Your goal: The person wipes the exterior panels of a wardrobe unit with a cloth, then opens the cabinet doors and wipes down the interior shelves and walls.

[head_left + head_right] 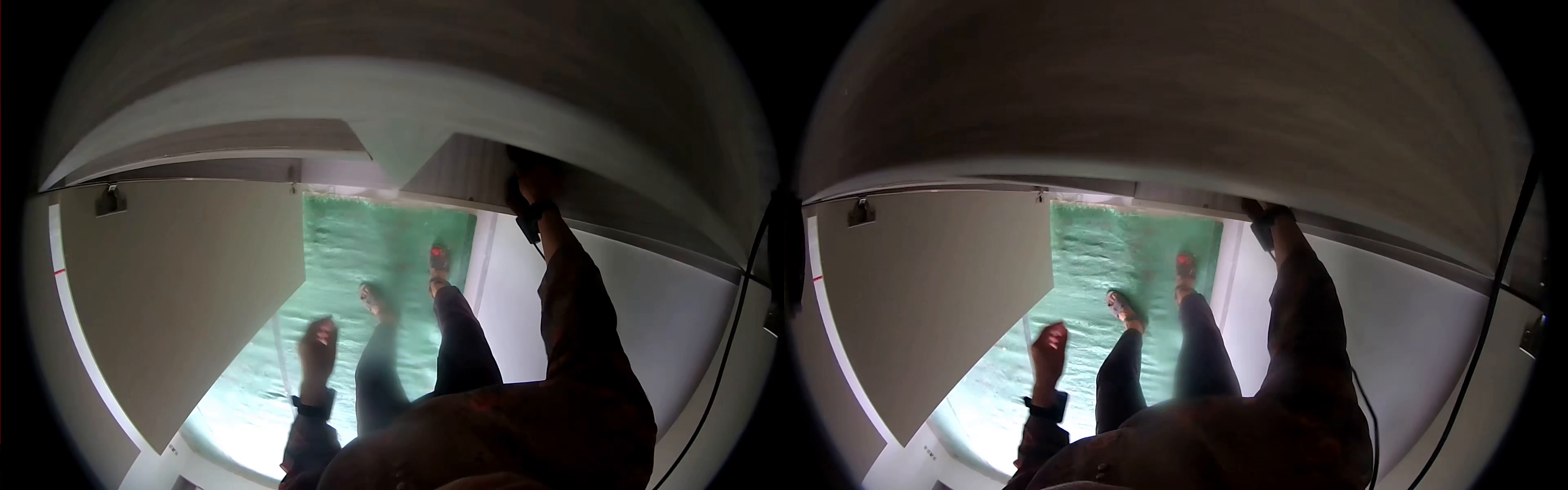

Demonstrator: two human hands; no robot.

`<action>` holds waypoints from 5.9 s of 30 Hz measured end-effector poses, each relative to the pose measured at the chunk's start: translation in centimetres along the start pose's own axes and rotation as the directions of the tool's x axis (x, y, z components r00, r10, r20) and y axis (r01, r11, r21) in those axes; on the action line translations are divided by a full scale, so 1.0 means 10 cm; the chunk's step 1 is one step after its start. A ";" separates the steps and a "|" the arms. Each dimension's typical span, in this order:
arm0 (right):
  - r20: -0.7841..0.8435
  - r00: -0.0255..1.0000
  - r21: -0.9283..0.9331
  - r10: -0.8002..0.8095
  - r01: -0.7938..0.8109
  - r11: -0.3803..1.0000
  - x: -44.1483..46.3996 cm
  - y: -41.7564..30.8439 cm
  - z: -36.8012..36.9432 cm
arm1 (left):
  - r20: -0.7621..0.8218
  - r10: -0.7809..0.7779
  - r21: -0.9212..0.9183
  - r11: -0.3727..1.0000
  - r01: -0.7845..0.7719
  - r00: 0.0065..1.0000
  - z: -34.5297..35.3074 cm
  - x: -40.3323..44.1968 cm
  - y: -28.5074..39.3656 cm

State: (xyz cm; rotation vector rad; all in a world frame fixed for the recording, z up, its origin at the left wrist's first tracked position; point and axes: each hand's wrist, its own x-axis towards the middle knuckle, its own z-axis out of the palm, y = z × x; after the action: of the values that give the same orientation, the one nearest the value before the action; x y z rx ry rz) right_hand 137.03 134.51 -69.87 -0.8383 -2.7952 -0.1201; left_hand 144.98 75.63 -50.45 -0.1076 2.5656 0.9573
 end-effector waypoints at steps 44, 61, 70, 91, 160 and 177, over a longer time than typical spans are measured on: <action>0.190 0.981 0.968 -0.028 -0.192 -0.159 -0.03 -2.39 -3.42 | -0.073 0.093 -0.133 0.986 -0.102 0.993 -0.52 -1.01 0.05; -0.578 0.738 0.611 -0.348 0.674 0.415 0.22 -2.51 -5.89 | -0.262 0.172 -0.178 0.959 -0.223 0.950 -0.98 -1.20 -0.08; -0.264 0.746 0.133 -0.611 0.656 0.743 0.43 -3.24 -5.72 | -0.303 0.055 -0.204 0.972 -0.121 0.952 -1.00 -1.51 -0.40; 0.358 0.731 0.675 -0.581 -0.632 -0.380 -0.50 -4.19 -4.17 | -0.431 -0.315 -0.675 0.734 -0.070 0.846 -1.63 -1.50 -0.89; 0.519 0.696 0.854 -0.497 -0.451 0.261 -0.42 -5.23 -1.29 | -0.031 -0.414 -0.368 0.851 0.375 0.910 -0.20 -1.63 -0.90; 0.006 0.792 0.873 -0.611 0.294 0.390 0.50 -4.84 -1.85 | 0.066 -0.334 -0.325 0.884 0.337 0.940 -0.13 -1.52 -1.22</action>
State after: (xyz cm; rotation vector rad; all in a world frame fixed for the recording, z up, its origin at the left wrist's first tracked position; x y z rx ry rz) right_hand 109.68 94.19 -51.45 0.2310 -2.7099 1.3280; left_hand 160.97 64.48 -51.08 -0.6211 2.2472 1.2308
